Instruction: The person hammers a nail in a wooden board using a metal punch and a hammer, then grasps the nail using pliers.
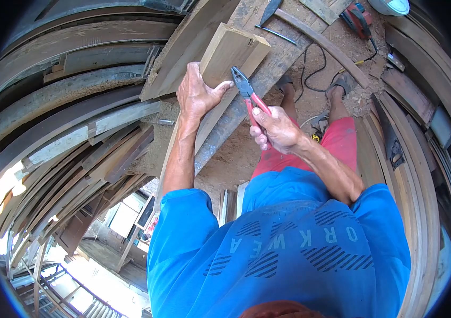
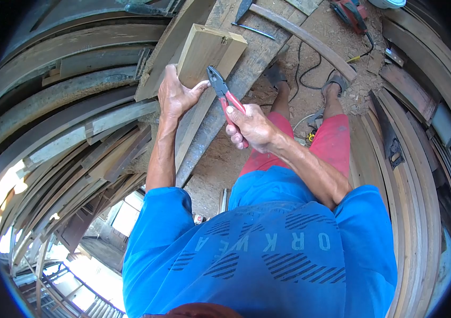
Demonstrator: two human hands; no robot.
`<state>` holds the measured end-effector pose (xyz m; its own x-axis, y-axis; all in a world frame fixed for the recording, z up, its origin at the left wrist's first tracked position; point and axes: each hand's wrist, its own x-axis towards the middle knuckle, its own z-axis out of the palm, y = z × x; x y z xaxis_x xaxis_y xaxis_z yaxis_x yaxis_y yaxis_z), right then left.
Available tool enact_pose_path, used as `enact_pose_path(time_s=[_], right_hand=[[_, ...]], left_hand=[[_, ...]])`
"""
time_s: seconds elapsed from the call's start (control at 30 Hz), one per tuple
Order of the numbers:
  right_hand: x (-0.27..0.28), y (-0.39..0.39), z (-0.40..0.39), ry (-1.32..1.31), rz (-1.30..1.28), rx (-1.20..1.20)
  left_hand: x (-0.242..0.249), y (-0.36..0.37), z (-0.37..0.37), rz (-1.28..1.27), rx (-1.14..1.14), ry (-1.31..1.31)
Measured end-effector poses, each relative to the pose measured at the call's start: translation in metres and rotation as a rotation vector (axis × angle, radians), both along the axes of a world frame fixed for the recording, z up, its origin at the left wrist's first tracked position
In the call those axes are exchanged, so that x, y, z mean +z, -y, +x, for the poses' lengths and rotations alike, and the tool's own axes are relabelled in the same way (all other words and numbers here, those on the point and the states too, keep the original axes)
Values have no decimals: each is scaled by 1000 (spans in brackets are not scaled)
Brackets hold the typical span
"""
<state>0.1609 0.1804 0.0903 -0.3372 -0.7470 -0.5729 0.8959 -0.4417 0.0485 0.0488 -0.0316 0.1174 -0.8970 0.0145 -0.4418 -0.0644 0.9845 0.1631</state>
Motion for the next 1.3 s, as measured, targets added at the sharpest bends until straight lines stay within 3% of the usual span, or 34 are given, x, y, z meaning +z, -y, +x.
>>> enact_pose_path(time_s=[0.1,0.3,0.5,0.6,0.73,0.97,1.1,1.2,1.3], right_hand=[[12,5,0,210,-155,-161],[-9,-8,-4,-201,172,124],[-4,-6,0,93,-77,-140],[-21,-7,-1,8,-181,-89],[-19,2,-5,18,-124,-16],[1,2,-5,166,-147,-107],[-8,-6,-9,-234,221,165],[-14,-10,-8,-210,144,182],[-4,1,-1,154,-171,-115]], left_hand=[[1,-2,-1,-16,24,21],[-1,-2,-3,-4,5,-1],[1,-1,2,-7,3,-11],[1,-3,4,-12,-3,-24],[5,-7,3,-50,36,16],[3,-7,9,-46,20,-23],[4,-8,9,-55,25,-17],[5,-8,8,-42,41,-8],[2,-5,10,-42,10,-32]])
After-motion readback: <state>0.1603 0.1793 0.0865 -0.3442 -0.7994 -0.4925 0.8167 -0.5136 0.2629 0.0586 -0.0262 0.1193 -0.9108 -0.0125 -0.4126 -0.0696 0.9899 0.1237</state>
